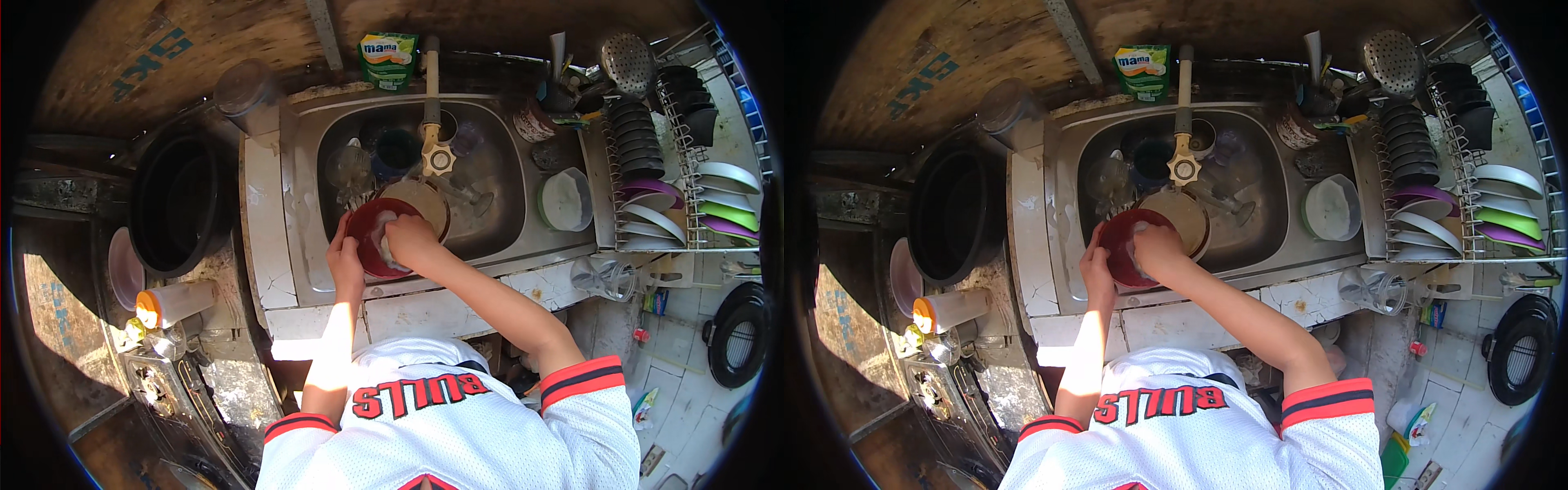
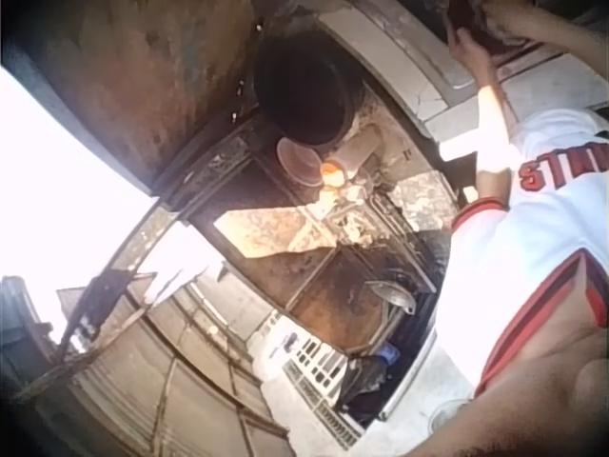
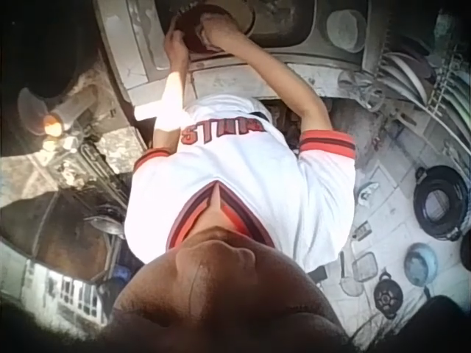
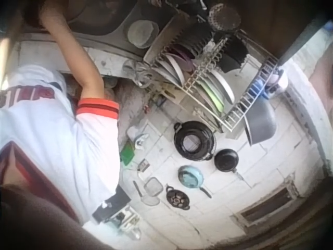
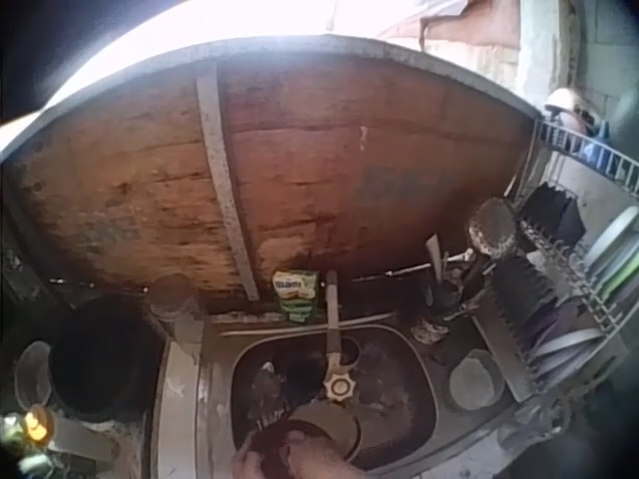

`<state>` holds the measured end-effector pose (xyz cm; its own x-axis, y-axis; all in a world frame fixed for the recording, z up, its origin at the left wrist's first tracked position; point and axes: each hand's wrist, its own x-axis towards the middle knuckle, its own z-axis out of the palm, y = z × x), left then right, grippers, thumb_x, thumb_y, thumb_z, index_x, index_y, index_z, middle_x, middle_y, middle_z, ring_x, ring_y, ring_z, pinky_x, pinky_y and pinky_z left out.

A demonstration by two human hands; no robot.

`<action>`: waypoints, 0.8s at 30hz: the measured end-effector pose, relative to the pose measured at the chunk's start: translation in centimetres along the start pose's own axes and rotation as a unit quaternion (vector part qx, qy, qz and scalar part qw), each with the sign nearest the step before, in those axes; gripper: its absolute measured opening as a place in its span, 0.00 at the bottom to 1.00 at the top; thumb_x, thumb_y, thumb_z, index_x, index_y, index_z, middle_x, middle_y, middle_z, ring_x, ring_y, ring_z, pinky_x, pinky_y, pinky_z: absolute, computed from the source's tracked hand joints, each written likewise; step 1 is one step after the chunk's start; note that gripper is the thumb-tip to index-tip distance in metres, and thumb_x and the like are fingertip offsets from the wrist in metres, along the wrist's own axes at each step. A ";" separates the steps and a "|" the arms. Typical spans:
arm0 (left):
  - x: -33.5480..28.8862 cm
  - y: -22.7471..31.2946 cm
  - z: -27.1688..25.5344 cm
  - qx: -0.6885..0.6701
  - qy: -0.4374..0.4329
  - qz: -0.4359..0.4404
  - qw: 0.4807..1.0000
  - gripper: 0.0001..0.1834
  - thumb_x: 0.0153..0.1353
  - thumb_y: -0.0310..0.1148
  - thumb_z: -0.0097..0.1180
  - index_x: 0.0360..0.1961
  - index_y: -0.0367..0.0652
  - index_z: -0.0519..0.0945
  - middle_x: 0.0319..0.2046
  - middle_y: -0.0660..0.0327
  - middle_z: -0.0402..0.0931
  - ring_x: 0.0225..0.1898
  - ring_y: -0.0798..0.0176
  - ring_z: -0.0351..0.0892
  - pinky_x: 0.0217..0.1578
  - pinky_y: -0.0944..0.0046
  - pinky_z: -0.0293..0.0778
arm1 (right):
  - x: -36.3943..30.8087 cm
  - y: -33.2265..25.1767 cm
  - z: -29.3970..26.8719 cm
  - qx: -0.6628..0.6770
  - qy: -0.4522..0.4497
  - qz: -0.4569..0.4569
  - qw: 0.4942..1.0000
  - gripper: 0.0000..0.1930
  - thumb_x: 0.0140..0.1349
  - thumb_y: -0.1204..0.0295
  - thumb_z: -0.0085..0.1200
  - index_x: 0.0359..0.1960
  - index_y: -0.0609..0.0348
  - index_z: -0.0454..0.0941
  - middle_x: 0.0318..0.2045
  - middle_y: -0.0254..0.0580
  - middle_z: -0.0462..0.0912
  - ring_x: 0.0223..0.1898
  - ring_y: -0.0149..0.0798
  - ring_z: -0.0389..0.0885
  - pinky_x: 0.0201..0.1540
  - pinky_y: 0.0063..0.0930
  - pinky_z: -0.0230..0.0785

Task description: The recorder washes several kitchen items, including a pot, glasses, and bowls, using a sponge and soapy water at a sink.

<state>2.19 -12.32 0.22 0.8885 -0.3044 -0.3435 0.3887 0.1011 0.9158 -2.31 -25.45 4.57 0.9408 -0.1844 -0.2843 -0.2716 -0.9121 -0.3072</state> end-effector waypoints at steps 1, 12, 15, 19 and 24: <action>0.1 0.2 0.1 -0.002 0.002 0.001 1.000 0.28 0.55 0.27 0.40 0.58 0.32 0.70 0.50 0.54 0.75 0.48 0.66 0.72 0.50 0.70 0.66 | -0.1 -0.1 0.4 0.000 0.000 0.001 1.000 0.08 0.53 0.73 0.50 0.28 0.57 0.83 0.30 0.51 0.82 0.33 0.48 0.83 0.36 0.42 0.76; -0.1 0.5 -0.2 0.043 -0.011 0.020 0.999 0.28 0.54 0.26 0.39 0.58 0.31 0.71 0.48 0.57 0.76 0.45 0.68 0.72 0.47 0.71 0.67 | -0.4 -1.6 -0.3 0.039 -0.017 0.003 0.999 0.08 0.53 0.77 0.48 0.28 0.63 0.82 0.31 0.53 0.82 0.36 0.51 0.82 0.39 0.44 0.75; 0.5 0.4 -0.6 0.052 -0.001 0.018 0.998 0.28 0.54 0.26 0.39 0.57 0.32 0.71 0.46 0.58 0.76 0.43 0.68 0.73 0.47 0.71 0.67 | 0.2 -2.2 0.7 0.084 -0.029 -0.100 0.991 0.08 0.53 0.77 0.48 0.28 0.62 0.82 0.35 0.51 0.82 0.36 0.49 0.82 0.39 0.43 0.75; 0.9 1.9 -0.8 -0.019 -0.026 -0.077 0.997 0.28 0.53 0.24 0.42 0.57 0.36 0.73 0.41 0.56 0.78 0.37 0.69 0.75 0.39 0.71 0.71 | 2.7 0.9 1.1 -0.044 0.102 -0.234 0.966 0.07 0.51 0.75 0.51 0.26 0.55 0.83 0.31 0.44 0.83 0.34 0.43 0.84 0.32 0.35 0.76; 1.5 3.0 -0.8 0.004 -0.051 -0.103 0.993 0.29 0.50 0.22 0.43 0.58 0.37 0.73 0.40 0.56 0.79 0.32 0.68 0.76 0.33 0.69 0.74 | 2.7 0.4 -2.0 -0.187 -0.009 -0.178 0.966 0.07 0.51 0.72 0.53 0.28 0.54 0.83 0.28 0.41 0.83 0.33 0.41 0.83 0.32 0.37 0.76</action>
<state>4.90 -11.72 2.30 0.7608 -0.4129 -0.5008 0.5568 0.0187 0.8304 0.53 -27.04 5.49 0.9563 0.1689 -0.2387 0.1642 -0.9856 -0.0397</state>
